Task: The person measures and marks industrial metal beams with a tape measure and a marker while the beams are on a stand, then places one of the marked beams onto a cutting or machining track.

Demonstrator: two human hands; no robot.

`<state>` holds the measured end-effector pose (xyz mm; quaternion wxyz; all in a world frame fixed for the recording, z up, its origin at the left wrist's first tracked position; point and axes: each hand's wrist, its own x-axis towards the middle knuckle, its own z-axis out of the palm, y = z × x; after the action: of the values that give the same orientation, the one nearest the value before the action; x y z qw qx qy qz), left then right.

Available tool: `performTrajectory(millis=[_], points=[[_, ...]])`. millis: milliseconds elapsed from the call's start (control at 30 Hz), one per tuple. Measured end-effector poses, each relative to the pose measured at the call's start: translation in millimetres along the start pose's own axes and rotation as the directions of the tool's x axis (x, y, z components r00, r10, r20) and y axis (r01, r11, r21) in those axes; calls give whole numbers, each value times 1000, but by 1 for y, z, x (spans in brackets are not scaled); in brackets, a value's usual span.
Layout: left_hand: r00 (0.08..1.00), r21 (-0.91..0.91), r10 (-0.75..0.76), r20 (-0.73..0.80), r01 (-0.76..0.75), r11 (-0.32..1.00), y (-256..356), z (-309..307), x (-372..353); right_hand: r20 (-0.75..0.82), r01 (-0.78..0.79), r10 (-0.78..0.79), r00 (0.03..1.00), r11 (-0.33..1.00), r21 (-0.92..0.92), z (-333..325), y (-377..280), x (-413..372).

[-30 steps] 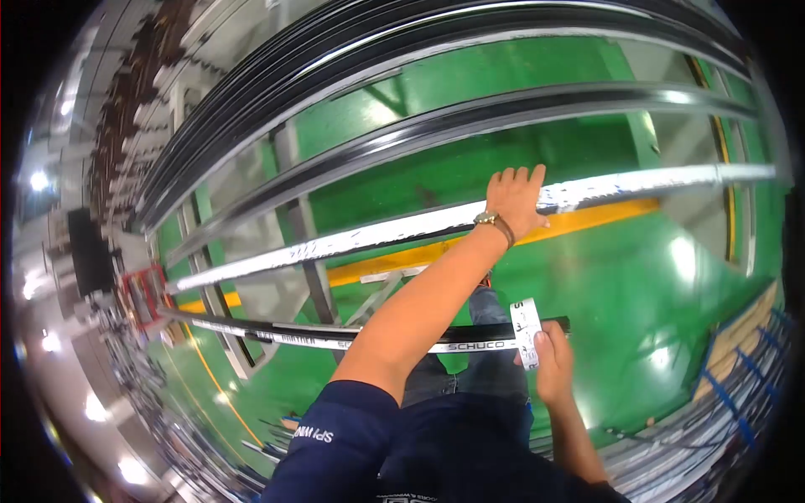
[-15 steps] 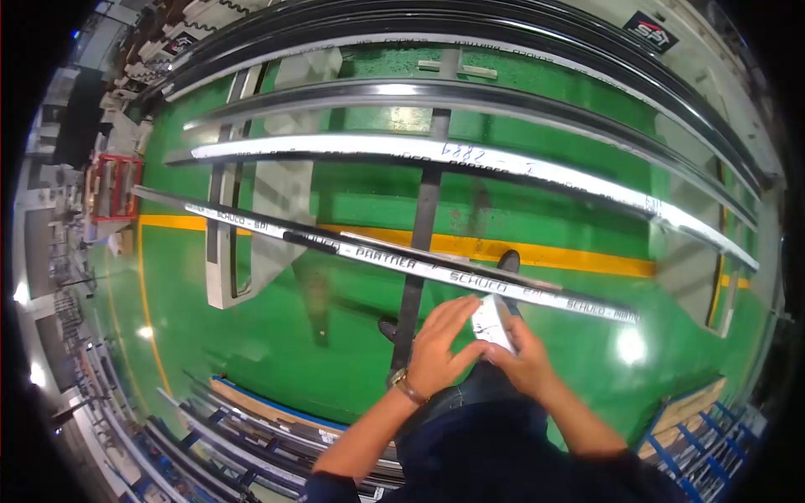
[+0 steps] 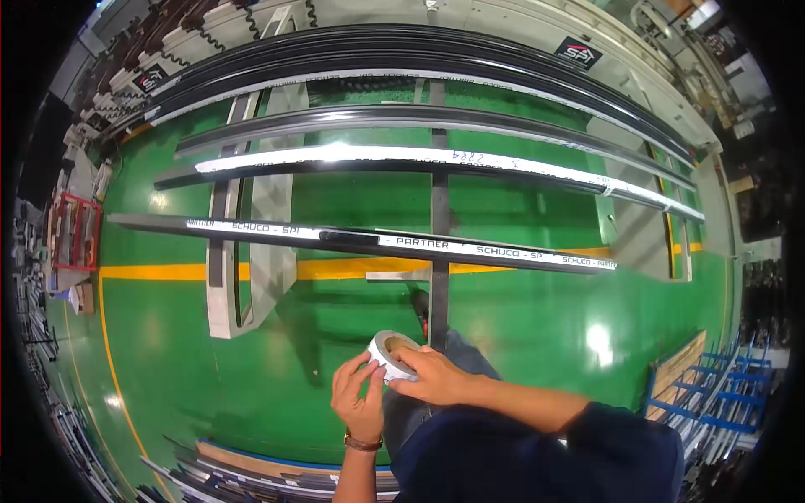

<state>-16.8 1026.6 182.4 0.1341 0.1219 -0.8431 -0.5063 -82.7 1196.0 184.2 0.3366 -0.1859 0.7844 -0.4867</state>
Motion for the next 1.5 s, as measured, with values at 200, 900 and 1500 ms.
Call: performTrajectory(millis=[200, 900, 1500], points=[[981, -7, 79, 179, -79, 997, 6, 42, 56, -196, -130, 156, 968, 982, 139, -27, 14, 5], [709, 13, 341, 617, -443, 897, 39, 481, 349, -636, 83, 579, 510, 703, 706, -316, 190, 95], [601, 137, -52, 798, -96, 986, 22, 507, 380, -542, -11, 711, 448, 610, 792, -319, 198, 103]])
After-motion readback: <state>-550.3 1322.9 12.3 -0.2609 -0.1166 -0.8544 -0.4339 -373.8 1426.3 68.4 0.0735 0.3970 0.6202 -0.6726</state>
